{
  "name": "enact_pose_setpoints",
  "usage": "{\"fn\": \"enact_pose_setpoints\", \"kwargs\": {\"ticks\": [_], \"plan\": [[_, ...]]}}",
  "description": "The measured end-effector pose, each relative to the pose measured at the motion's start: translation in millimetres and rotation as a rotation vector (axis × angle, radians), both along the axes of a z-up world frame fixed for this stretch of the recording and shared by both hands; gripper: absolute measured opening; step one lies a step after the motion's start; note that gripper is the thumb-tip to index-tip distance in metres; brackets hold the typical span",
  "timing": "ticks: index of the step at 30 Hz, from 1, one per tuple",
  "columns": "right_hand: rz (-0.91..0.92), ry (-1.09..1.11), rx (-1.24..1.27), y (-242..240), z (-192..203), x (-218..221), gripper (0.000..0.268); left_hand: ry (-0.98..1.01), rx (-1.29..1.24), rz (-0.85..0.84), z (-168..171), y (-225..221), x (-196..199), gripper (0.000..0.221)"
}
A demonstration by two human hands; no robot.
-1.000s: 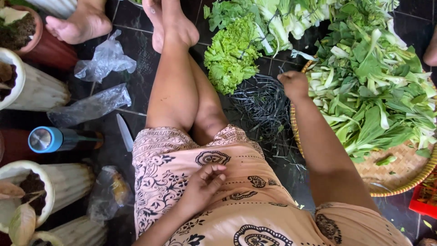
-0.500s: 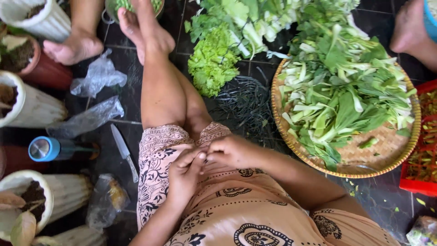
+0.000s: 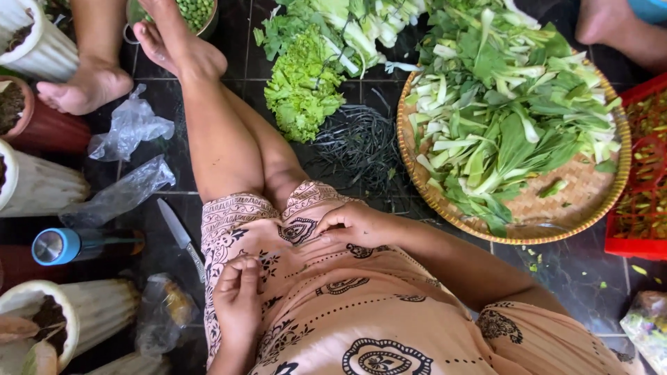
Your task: Sorting and preparing leafy green vegetables by hand while sitting on the floor.
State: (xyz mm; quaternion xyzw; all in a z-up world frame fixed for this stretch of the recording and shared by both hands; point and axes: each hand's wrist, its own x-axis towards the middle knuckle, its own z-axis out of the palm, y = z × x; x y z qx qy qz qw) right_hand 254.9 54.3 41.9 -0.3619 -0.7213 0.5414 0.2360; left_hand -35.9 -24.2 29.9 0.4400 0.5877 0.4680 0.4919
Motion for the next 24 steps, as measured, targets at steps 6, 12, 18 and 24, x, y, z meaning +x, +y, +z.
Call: {"fn": "enact_pose_setpoints", "kwargs": {"ticks": [6,12,18,24], "plan": [[-0.091,-0.064,-0.079,5.4,-38.7,28.8,0.020,0.030,-0.002,0.044,-3.9,6.5,-3.4,0.010],[-0.264,-0.009,-0.278,3.1,-57.4,49.3,0.015,0.080,0.081,0.122,-4.1,11.3,4.4,0.017],[-0.349,-0.026,-0.300,5.3,-58.7,53.0,0.013,0.069,0.092,0.150,3.4,15.6,7.0,0.019],[-0.406,-0.031,-0.337,7.9,-50.2,51.2,0.009,0.031,0.088,0.193,-1.7,15.8,1.7,0.019]]}}
